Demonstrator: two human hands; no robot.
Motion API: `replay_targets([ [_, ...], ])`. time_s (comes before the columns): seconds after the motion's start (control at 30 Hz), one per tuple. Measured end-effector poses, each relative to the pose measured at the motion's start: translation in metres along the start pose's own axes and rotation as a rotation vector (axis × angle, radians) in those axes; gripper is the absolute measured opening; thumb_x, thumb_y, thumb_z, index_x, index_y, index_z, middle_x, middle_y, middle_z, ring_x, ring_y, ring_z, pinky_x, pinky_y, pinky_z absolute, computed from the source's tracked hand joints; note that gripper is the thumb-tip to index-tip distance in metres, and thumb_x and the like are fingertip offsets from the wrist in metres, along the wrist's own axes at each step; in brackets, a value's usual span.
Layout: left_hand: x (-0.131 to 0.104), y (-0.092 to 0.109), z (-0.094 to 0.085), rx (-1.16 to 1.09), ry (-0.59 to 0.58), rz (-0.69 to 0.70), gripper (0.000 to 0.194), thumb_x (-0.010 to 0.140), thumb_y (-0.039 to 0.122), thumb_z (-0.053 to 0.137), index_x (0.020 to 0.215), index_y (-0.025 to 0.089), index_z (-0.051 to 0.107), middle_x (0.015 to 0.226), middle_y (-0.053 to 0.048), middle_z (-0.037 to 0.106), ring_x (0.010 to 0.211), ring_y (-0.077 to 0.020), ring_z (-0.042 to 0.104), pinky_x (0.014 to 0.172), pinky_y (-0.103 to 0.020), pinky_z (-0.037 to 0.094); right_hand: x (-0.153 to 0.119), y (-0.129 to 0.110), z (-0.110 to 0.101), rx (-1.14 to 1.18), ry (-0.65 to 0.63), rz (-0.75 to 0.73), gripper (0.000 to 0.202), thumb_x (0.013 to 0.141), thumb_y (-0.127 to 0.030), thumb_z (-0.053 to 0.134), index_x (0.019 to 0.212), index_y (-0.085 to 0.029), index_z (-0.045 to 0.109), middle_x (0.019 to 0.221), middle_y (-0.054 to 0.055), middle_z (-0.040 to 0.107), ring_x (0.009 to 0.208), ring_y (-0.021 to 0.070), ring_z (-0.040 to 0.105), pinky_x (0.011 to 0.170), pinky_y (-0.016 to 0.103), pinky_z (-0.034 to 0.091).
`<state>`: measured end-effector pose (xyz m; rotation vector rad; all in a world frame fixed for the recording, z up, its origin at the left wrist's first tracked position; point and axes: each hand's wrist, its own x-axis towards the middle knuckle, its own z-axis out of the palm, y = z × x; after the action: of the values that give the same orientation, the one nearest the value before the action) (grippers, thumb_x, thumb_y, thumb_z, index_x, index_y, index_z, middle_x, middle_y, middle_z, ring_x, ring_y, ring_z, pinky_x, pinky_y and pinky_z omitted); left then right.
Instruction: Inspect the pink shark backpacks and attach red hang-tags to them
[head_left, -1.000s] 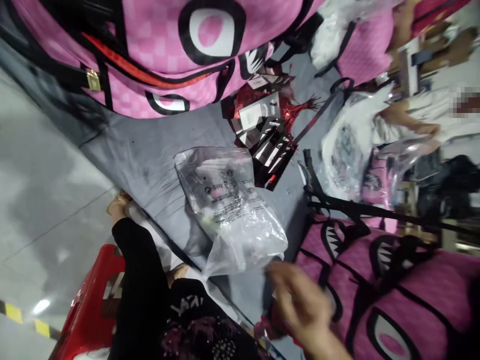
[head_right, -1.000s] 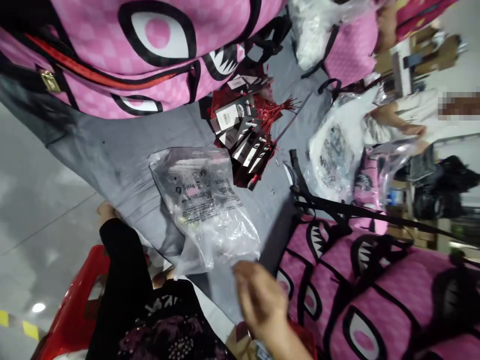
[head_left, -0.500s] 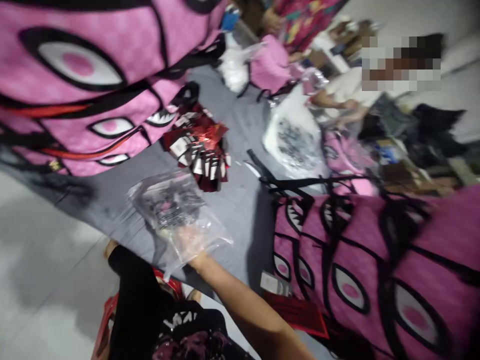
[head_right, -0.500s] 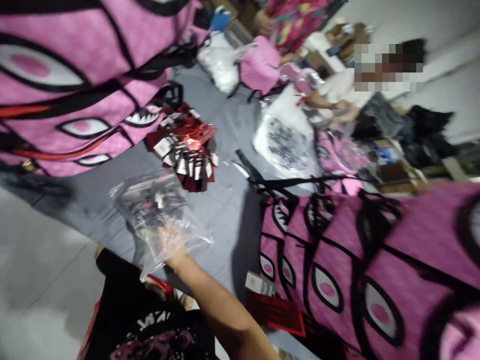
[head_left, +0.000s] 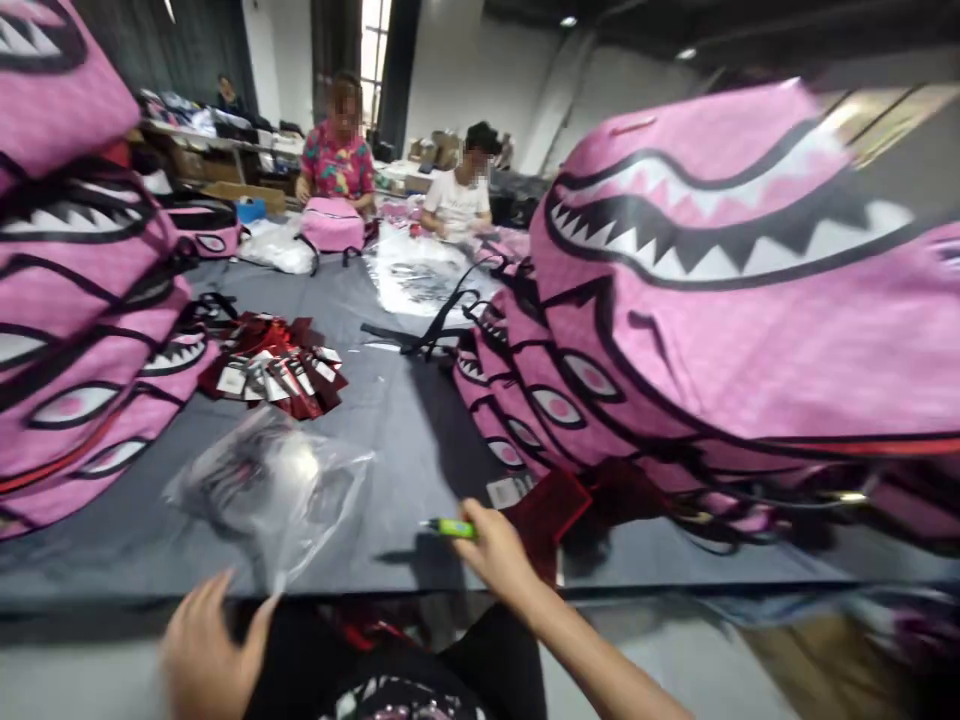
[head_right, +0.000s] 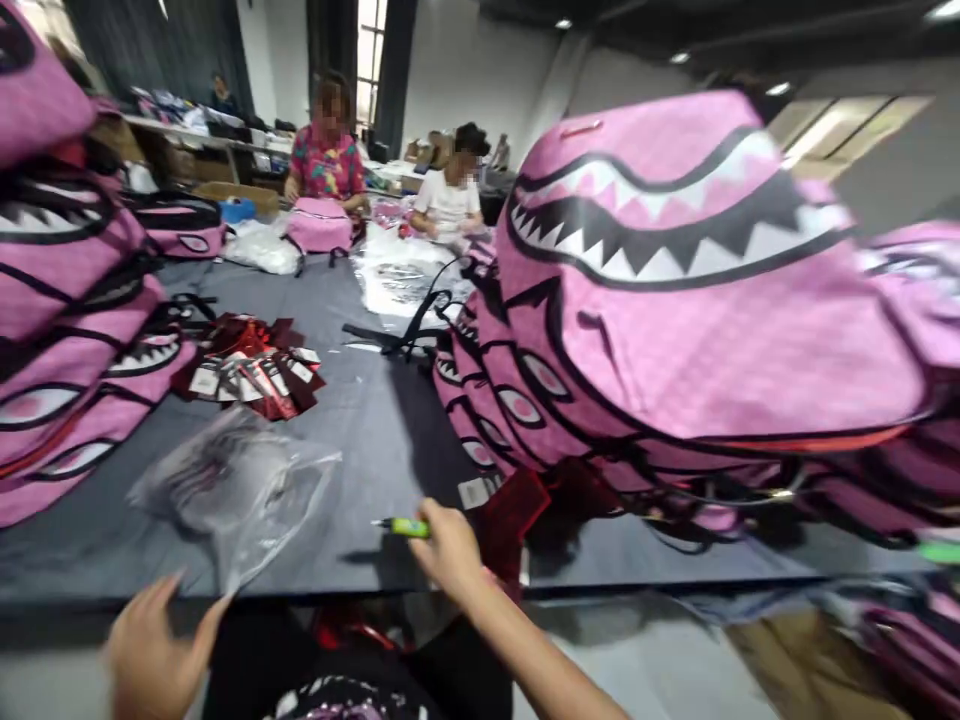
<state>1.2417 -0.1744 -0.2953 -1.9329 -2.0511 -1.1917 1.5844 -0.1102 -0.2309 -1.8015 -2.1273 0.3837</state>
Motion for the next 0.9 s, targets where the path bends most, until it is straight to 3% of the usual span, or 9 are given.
replay_targets([
  [0.07, 0.019, 0.013, 0.022, 0.147, -0.047, 0.127, 0.091, 0.078, 0.058, 0.068, 0.148, 0.01, 0.035, 0.152, -0.028, 0.034, 0.146, -0.0429, 0.023, 0.113, -0.062, 0.027, -0.024, 0.021, 0.012, 0.189, 0.157, 0.164, 0.023, 0.084, -0.037, 0.052, 0.068, -0.021, 0.047, 0.058, -0.003, 0.051, 0.054, 0.013, 0.047, 0.054, 0.024, 0.033],
  [0.13, 0.044, 0.026, 0.053, 0.243, -0.287, 0.248, 0.092, 0.072, 0.057, 0.074, 0.148, 0.017, 0.04, 0.159, -0.023, 0.022, 0.149, -0.0443, 0.009, 0.116, -0.064, 0.016, -0.045, 0.026, 0.022, 0.309, 0.273, 0.199, 0.029, 0.088, -0.042, 0.051, 0.069, -0.021, 0.049, 0.058, -0.003, 0.052, 0.053, 0.0133, 0.048, 0.053, 0.024, 0.037],
  [0.23, 0.075, 0.024, 0.088, 0.285, -0.59, 0.255, 0.07, 0.08, 0.055, 0.065, 0.143, 0.028, 0.049, 0.155, -0.016, 0.038, 0.147, -0.0408, 0.022, 0.115, -0.063, 0.017, -0.067, 0.022, 0.011, 0.292, 0.383, 0.012, 0.016, 0.089, -0.03, 0.05, 0.093, -0.02, 0.062, 0.08, 0.004, 0.066, 0.071, 0.0182, 0.063, 0.065, 0.029, 0.05],
  [0.33, 0.098, -0.026, 0.094, 0.354, -0.617, 0.283, 0.046, 0.095, 0.04, 0.042, 0.137, 0.027, 0.056, 0.146, -0.01, 0.052, 0.145, -0.0313, 0.032, 0.117, -0.054, 0.021, -0.073, 0.023, -0.042, 0.066, 0.576, -0.163, 0.025, 0.088, -0.02, 0.05, 0.109, -0.021, 0.064, 0.098, 0.008, 0.068, 0.089, 0.0208, 0.066, 0.077, 0.033, 0.054],
  [0.47, 0.135, -0.12, 0.076, 0.593, -0.589, 0.253, 0.048, 0.096, 0.027, 0.029, 0.134, 0.026, 0.06, 0.146, -0.005, 0.052, 0.145, -0.0268, 0.032, 0.118, -0.051, 0.02, -0.064, 0.033, -0.152, -0.423, 0.893, -0.168, 0.033, 0.088, -0.02, 0.056, 0.121, -0.019, 0.062, 0.117, 0.015, 0.063, 0.107, 0.0272, 0.06, 0.09, 0.042, 0.05],
  [0.57, 0.151, -0.138, 0.059, 0.666, -0.623, 0.223, 0.049, 0.094, 0.028, 0.034, 0.137, 0.026, 0.057, 0.148, -0.005, 0.05, 0.147, -0.0284, 0.029, 0.117, -0.051, 0.021, -0.043, 0.037, -0.215, -0.735, 0.882, -0.128, 0.041, 0.082, -0.016, 0.059, 0.124, -0.016, 0.061, 0.127, 0.017, 0.06, 0.114, 0.0321, 0.055, 0.094, 0.047, 0.045],
  [0.67, 0.147, -0.099, 0.046, 0.658, -0.68, 0.133, 0.049, 0.085, 0.037, 0.051, 0.133, 0.028, 0.061, 0.148, -0.009, 0.05, 0.143, -0.0381, 0.033, 0.11, -0.06, 0.027, -0.017, 0.037, -0.235, -0.883, 0.74, -0.131, 0.05, 0.076, -0.012, 0.059, 0.125, -0.011, 0.06, 0.124, 0.017, 0.063, 0.107, 0.0308, 0.058, 0.09, 0.043, 0.044],
  [0.77, 0.13, -0.031, 0.04, 0.508, -0.509, 0.163, 0.048, 0.082, 0.036, 0.054, 0.125, 0.02, 0.066, 0.142, -0.016, 0.054, 0.134, -0.0407, 0.043, 0.109, -0.06, 0.029, 0.007, 0.031, -0.233, -0.909, 0.585, -0.023, 0.04, 0.078, -0.01, 0.056, 0.117, -0.009, 0.064, 0.104, 0.015, 0.07, 0.09, 0.0264, 0.062, 0.076, 0.037, 0.044],
  [0.9, 0.104, 0.07, 0.048, -0.299, -0.565, 0.079, 0.044, 0.084, 0.045, 0.052, 0.117, 0.021, 0.068, 0.124, -0.01, 0.068, 0.118, -0.0285, 0.059, 0.108, -0.045, 0.04, 0.035, 0.002, -0.276, -0.804, 0.648, 0.092, 0.018, 0.084, -0.018, 0.054, 0.088, -0.011, 0.07, 0.079, 0.009, 0.07, 0.068, 0.0172, 0.06, 0.057, 0.029, 0.03],
])
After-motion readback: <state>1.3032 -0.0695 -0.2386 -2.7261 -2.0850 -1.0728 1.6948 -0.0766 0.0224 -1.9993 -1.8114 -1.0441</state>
